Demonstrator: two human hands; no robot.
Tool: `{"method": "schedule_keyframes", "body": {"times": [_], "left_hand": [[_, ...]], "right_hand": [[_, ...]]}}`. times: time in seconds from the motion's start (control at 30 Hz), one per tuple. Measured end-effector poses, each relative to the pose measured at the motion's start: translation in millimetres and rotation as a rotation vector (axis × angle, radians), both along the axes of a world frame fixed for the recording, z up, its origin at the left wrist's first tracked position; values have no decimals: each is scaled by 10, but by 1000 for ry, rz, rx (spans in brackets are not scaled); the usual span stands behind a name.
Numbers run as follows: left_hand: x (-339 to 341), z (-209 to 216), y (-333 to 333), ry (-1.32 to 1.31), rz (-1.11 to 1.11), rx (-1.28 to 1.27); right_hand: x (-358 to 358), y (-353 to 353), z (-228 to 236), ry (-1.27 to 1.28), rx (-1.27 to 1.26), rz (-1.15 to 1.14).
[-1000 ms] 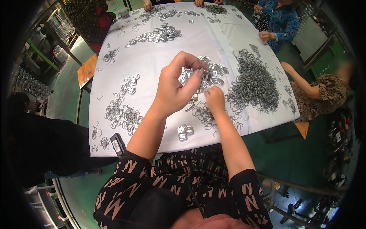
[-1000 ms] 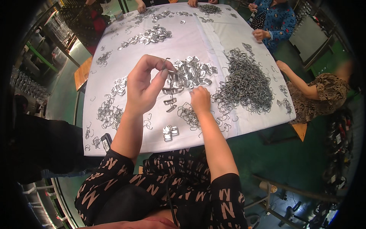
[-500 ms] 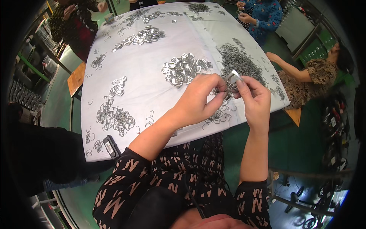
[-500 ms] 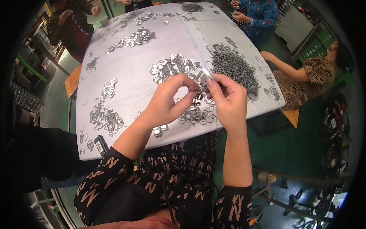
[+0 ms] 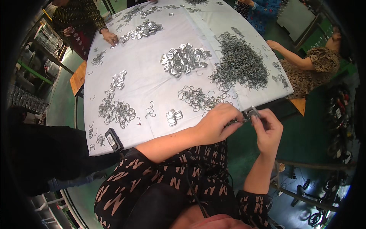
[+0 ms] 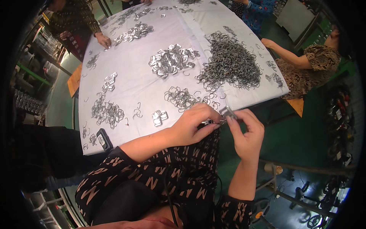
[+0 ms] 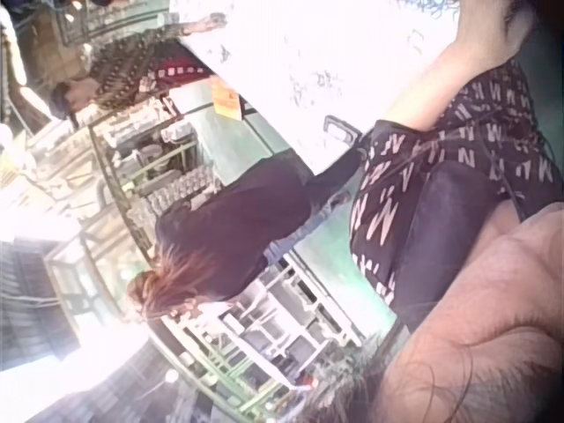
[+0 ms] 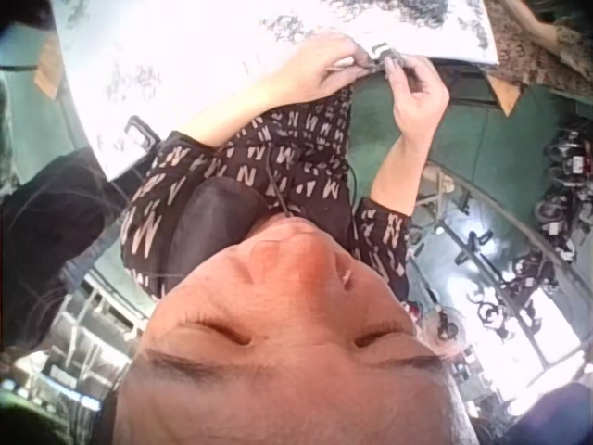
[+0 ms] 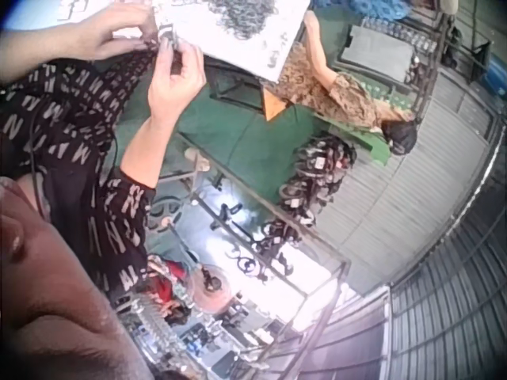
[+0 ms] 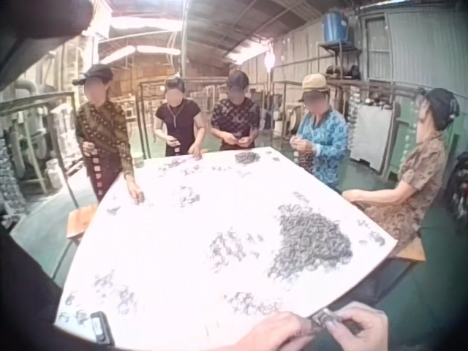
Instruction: The person sits at a table and assembles keychains by hand. They pick up small metal plates and wire loops, attach the loops to the plates, and then hang the finished keychains on a vertical rack.
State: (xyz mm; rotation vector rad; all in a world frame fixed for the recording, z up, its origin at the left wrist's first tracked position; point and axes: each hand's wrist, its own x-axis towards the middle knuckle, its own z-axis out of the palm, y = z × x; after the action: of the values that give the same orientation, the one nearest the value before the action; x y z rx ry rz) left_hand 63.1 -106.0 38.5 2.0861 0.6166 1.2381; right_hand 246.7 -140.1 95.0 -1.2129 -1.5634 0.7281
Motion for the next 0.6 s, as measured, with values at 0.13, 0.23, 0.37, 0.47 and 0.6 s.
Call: {"method": "schedule_keyframes", "body": {"times": [0.13,0.23,0.37,0.47,0.6], "left_hand": [[-170,-430,29,53,170,-119],[-284,-880,205,489,672,0],[-248,-1292,411,825,709,-183],[-15,-1310,452,841,631,-121],[188,-1277,534,800,533,-133]], "right_hand": [[154,-169,-205,-84,24,-18],[227,-249,-379,-117,-5,1],[205,-299,-660,-86,-59,-12],[158,-325,-847,-50,-96,-16],[96,-323,-1016,-64,-105,-15]]}}
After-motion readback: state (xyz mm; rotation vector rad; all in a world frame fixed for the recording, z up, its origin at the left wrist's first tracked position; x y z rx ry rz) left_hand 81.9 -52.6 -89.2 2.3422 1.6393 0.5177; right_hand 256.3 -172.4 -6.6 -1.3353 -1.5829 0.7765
